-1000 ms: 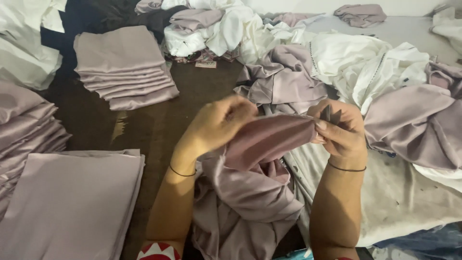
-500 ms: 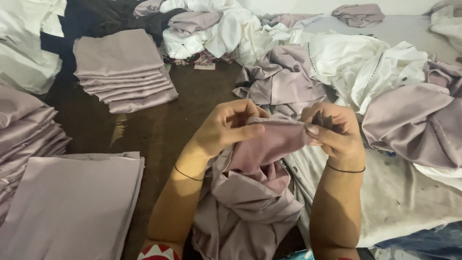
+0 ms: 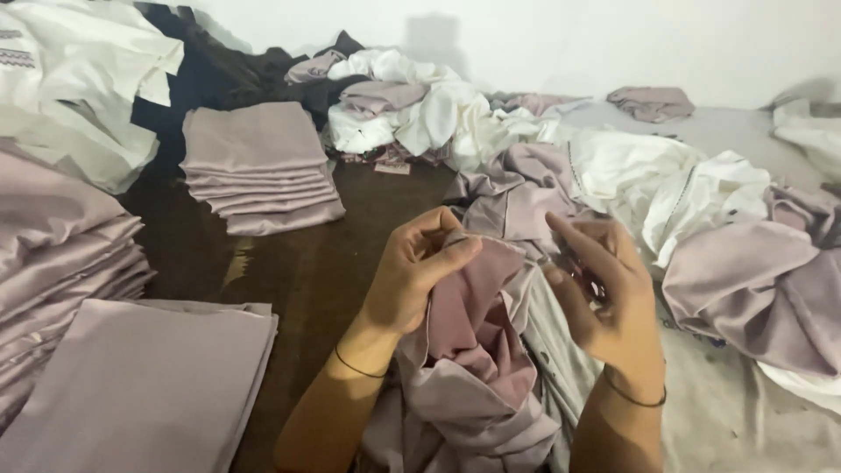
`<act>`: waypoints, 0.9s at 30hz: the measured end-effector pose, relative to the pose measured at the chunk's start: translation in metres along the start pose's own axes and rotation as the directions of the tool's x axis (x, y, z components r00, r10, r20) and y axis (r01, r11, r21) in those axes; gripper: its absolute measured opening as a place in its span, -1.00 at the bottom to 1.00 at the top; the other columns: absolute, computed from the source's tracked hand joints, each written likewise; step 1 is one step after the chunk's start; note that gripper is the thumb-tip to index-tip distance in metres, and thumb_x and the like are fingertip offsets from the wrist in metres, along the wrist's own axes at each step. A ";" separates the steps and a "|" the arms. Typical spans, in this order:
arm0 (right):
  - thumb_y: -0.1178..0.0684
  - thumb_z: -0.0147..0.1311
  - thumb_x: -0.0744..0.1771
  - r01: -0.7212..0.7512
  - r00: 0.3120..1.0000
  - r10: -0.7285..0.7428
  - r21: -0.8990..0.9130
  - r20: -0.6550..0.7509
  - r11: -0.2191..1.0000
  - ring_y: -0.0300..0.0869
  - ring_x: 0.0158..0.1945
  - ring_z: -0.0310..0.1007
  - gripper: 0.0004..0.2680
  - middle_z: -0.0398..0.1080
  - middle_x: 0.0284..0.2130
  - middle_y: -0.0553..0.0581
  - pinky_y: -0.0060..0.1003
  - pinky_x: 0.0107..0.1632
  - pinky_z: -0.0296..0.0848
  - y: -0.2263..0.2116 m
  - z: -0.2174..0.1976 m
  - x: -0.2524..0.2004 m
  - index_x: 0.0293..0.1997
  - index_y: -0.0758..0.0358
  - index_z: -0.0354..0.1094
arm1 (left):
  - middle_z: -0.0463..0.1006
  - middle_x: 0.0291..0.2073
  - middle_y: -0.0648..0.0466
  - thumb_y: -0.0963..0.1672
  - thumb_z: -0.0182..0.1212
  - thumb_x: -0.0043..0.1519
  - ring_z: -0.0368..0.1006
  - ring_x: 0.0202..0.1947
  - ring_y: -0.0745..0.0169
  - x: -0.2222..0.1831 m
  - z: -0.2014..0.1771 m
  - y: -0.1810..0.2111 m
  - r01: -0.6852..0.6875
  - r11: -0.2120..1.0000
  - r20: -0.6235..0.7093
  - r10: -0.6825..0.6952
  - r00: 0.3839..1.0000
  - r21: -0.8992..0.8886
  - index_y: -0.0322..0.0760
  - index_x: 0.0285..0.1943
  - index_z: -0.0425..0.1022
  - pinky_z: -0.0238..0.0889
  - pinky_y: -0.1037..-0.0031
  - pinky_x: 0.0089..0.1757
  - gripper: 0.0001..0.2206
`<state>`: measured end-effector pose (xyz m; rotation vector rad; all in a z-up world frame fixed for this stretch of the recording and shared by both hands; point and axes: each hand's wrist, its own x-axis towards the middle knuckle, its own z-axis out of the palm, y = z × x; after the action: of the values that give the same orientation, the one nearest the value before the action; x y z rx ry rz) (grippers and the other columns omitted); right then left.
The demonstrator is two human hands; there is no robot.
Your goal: Trimming loose threads from fabric pieces using small scissors in a garment factory.
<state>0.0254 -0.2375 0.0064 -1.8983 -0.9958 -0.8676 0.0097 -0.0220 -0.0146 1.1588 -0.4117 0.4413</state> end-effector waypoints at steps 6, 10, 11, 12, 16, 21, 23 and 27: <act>0.13 0.35 0.26 -0.060 0.997 0.057 -0.057 -0.055 0.997 -0.27 -0.47 0.20 -0.70 0.41 -0.38 0.09 -0.44 -0.37 0.28 -0.013 -0.002 -0.011 0.05 0.34 0.42 | 0.21 -0.56 0.29 -0.15 0.29 0.23 0.09 -0.47 0.47 -0.008 0.004 0.024 0.117 0.992 0.086 -0.113 0.990 -0.050 -0.10 -0.47 0.29 0.02 0.60 -0.30 -0.74; 0.11 0.38 0.24 0.017 0.998 -0.022 -0.097 -0.051 0.995 -0.31 -0.46 0.33 -0.74 0.51 -0.30 0.13 -0.49 -0.39 0.37 -0.021 -0.003 -0.010 -0.05 0.33 0.45 | 0.16 -0.57 0.30 -0.14 0.26 0.25 0.04 -0.49 0.50 -0.009 0.005 0.025 0.127 0.988 0.084 -0.120 0.989 -0.087 -0.11 -0.45 0.27 -0.03 0.63 -0.32 -0.75; 0.13 0.36 0.25 0.049 0.997 -0.054 -0.096 -0.050 0.994 -0.27 -0.44 0.35 -0.76 0.47 -0.32 0.16 -0.48 -0.39 0.38 -0.025 -0.003 -0.008 -0.06 0.36 0.46 | 0.17 -0.57 0.30 -0.15 0.26 0.25 0.04 -0.49 0.49 -0.009 0.005 0.025 0.132 0.987 0.089 -0.124 0.988 -0.089 -0.11 -0.45 0.27 -0.02 0.63 -0.32 -0.75; 0.15 0.34 0.26 0.081 0.995 -0.086 -0.094 -0.049 0.992 -0.24 -0.41 0.37 -0.78 0.44 -0.35 0.18 -0.48 -0.39 0.39 -0.029 -0.003 -0.007 -0.08 0.40 0.46 | 0.18 -0.57 0.30 -0.15 0.25 0.26 0.05 -0.49 0.49 -0.010 0.006 0.025 0.137 0.986 0.094 -0.129 0.987 -0.092 -0.11 -0.45 0.28 -0.02 0.62 -0.32 -0.75; 0.15 0.33 0.26 0.139 0.987 -0.148 -0.143 -0.056 0.980 -0.20 -0.36 0.45 -0.79 0.51 -0.31 0.22 -0.45 -0.38 0.49 -0.028 -0.004 -0.004 -0.12 0.43 0.45 | 0.19 -0.54 0.29 -0.14 0.25 0.25 0.08 -0.47 0.49 -0.011 0.009 0.027 0.152 0.986 0.131 -0.141 0.981 -0.071 -0.11 -0.42 0.27 0.01 0.62 -0.31 -0.76; 0.19 0.34 0.26 0.193 0.977 -0.203 -0.139 -0.064 0.971 -0.13 -0.33 0.49 -0.79 0.55 -0.29 0.26 -0.42 -0.41 0.48 -0.023 -0.007 -0.006 -0.13 0.49 0.45 | 0.14 -0.55 0.28 -0.12 0.24 0.24 0.05 -0.48 0.48 -0.012 0.012 0.030 0.131 0.991 0.129 -0.128 0.983 -0.016 -0.11 -0.45 0.23 -0.03 0.60 -0.31 -0.74; 0.19 0.32 0.26 0.216 0.972 -0.227 -0.148 -0.062 0.965 -0.09 -0.30 0.52 -0.81 0.56 -0.27 0.26 -0.36 -0.33 0.53 -0.026 -0.009 -0.004 -0.14 0.49 0.45 | 0.12 -0.56 0.28 -0.13 0.24 0.25 0.03 -0.49 0.48 -0.012 0.013 0.028 0.132 0.991 0.136 -0.128 0.982 -0.023 -0.11 -0.45 0.23 -0.05 0.60 -0.33 -0.74; 0.22 0.32 0.27 0.293 0.952 -0.303 -0.157 -0.045 0.943 0.01 -0.28 0.58 -0.84 0.57 -0.27 0.30 -0.23 -0.19 0.58 -0.030 -0.011 0.001 -0.17 0.50 0.46 | 0.11 -0.56 0.29 -0.13 0.22 0.27 0.00 -0.49 0.49 -0.013 0.011 0.026 0.124 0.992 0.161 -0.119 0.980 -0.019 -0.11 -0.43 0.24 -0.07 0.61 -0.34 -0.75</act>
<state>-0.0025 -0.2356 0.0221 -1.8523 -1.2264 -1.2045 -0.0162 -0.0253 0.0028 1.1883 -0.4818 0.2360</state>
